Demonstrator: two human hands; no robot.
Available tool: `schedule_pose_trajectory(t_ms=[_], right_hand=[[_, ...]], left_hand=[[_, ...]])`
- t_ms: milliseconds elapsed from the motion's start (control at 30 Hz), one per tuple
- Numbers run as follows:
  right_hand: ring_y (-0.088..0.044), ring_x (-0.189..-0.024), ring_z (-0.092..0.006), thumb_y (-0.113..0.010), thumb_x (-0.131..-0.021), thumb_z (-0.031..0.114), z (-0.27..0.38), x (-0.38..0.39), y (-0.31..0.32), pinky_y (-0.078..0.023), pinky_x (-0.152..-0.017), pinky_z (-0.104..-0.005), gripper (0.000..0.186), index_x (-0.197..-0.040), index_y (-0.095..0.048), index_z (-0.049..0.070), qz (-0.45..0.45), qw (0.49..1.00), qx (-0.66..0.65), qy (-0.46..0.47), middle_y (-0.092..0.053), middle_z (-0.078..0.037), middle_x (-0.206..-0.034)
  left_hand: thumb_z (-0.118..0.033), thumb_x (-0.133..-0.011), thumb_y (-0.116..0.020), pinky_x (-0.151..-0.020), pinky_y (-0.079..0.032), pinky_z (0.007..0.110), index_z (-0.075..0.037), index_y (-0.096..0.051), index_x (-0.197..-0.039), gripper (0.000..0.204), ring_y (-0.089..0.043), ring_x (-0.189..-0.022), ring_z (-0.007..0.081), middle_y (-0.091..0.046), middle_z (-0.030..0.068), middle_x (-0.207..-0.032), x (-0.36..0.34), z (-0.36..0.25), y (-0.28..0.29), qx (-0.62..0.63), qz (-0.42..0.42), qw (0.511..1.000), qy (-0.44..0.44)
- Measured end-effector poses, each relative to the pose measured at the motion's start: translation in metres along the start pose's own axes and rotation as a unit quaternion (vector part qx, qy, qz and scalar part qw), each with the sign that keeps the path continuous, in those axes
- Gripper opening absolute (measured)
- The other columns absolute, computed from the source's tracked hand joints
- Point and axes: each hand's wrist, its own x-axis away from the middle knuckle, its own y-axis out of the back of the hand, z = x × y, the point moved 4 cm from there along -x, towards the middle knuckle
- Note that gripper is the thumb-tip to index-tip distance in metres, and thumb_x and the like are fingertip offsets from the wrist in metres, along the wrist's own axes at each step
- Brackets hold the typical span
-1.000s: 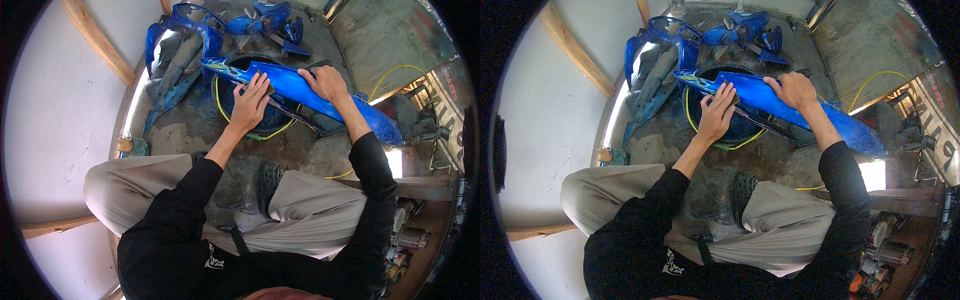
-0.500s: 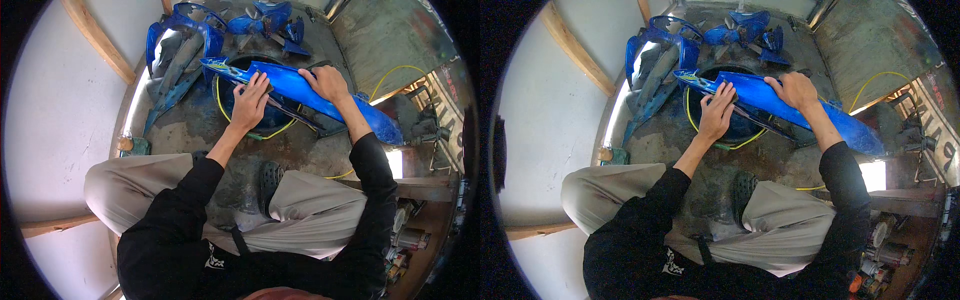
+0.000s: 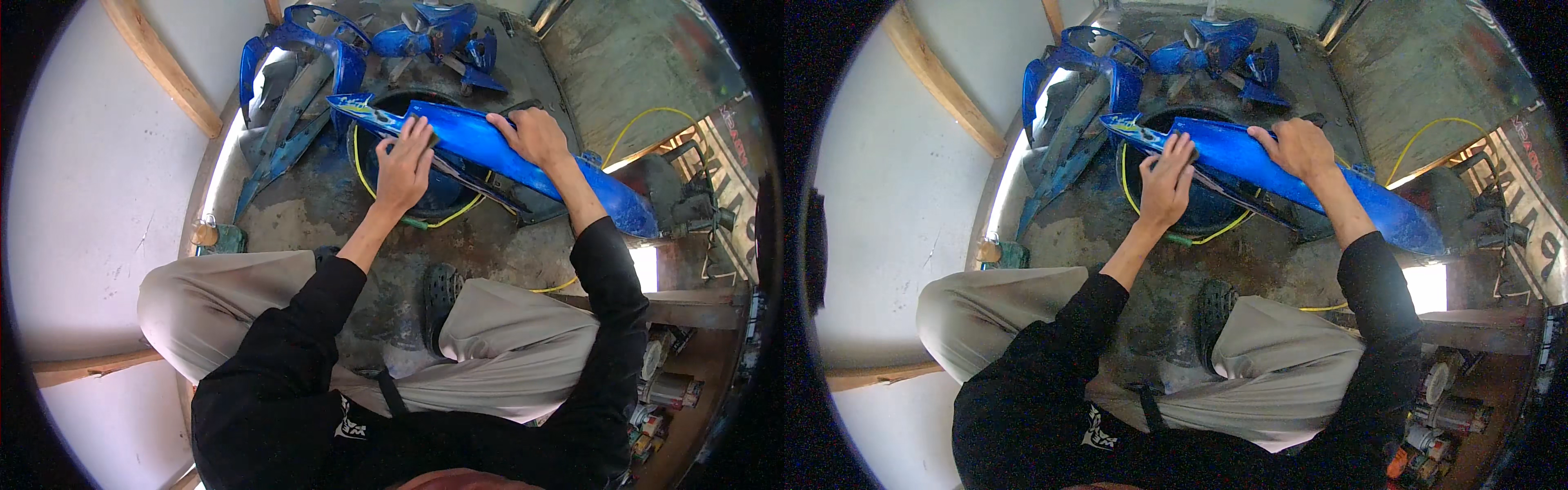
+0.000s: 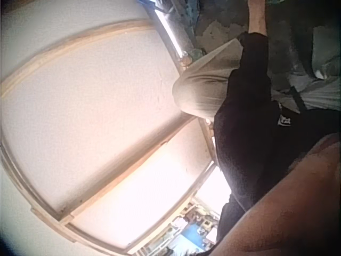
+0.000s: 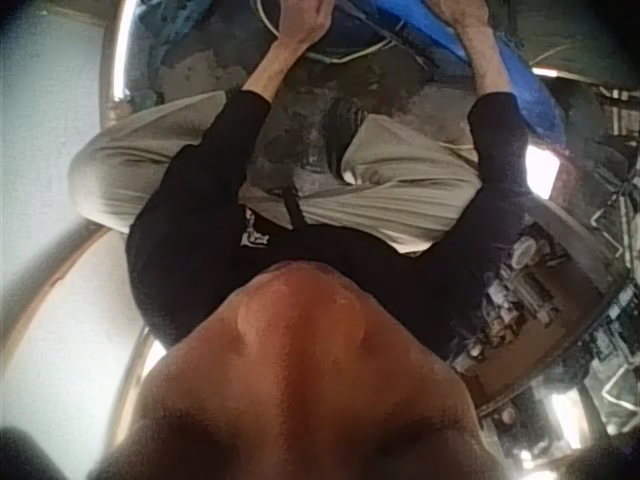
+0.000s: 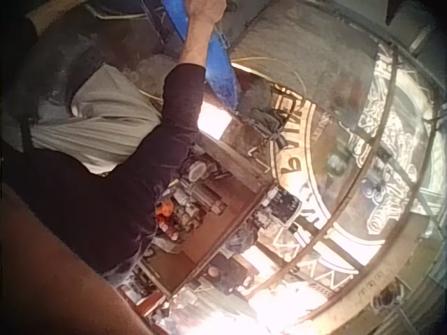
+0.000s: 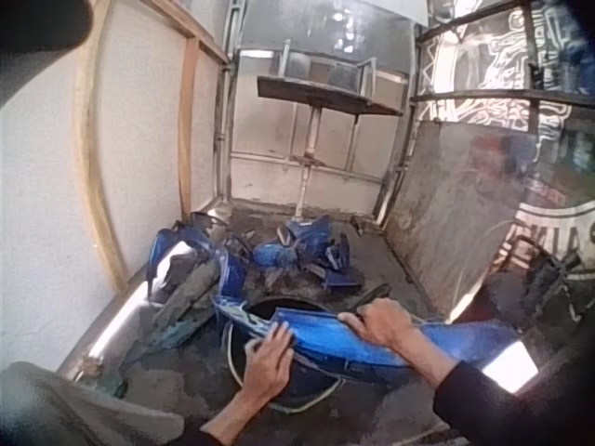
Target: The person dips a blue motorcycle fairing into a bucket of liquid and then rubs the surface of the fairing with an abrasive block.
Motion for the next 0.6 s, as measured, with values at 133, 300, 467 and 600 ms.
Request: schedule_pose_trajectory(t_ms=[133, 300, 467, 600], right_hand=[[-0.071, -0.086, -0.0492, -0.050, -0.103, 0.066, -0.004, 0.001, -0.002, -0.057, -0.080, -0.0574, 0.075, -0.076, -0.075, 0.000, 0.004, 1.000, -0.005, -0.002, -0.072, -0.029, -0.084], [-0.071, -0.085, -0.0490, -0.051, -0.103, 0.065, 0.001, -0.002, -0.002, -0.057, -0.079, -0.0571, 0.075, -0.075, -0.075, 0.000, -0.003, 1.000, -0.007, 0.007, -0.072, -0.029, -0.084], [-0.071, -0.084, -0.0489, -0.051, -0.103, 0.065, -0.004, 0.002, -0.002, -0.056, -0.079, -0.0572, 0.075, -0.073, -0.075, 0.000, -0.008, 1.000, -0.005, 0.003, -0.071, -0.028, -0.082], [-0.071, -0.083, -0.0486, -0.052, -0.103, 0.064, 0.002, 0.000, 0.002, -0.056, -0.078, -0.0571, 0.074, -0.073, -0.075, 0.001, -0.024, 1.000, -0.007, 0.014, -0.071, -0.028, -0.081]], left_hand=[[-0.016, -0.105, -0.057, -0.114, -0.027, 0.049, -0.004, -0.063, -0.143, 0.041, -0.047, -0.150, 0.0264, -0.059, 0.0124, -0.155, -0.001, -0.004, 0.002, 0.020, 0.016, 1.000, -0.016], [-0.017, -0.105, -0.057, -0.113, -0.028, 0.049, -0.003, -0.063, -0.143, 0.040, -0.048, -0.149, 0.0268, -0.058, 0.0130, -0.155, -0.002, 0.009, 0.005, -0.025, -0.046, 0.997, 0.050], [-0.015, -0.103, -0.060, -0.112, -0.029, 0.047, -0.004, -0.064, -0.141, 0.040, -0.050, -0.148, 0.0270, -0.061, 0.0130, -0.152, -0.001, -0.010, 0.001, 0.045, 0.015, 0.998, -0.043], [-0.015, -0.103, -0.059, -0.112, -0.028, 0.049, -0.005, -0.064, -0.141, 0.040, -0.049, -0.148, 0.0274, -0.061, 0.0133, -0.152, -0.002, 0.002, 0.003, 0.022, -0.014, 1.000, 0.003]])
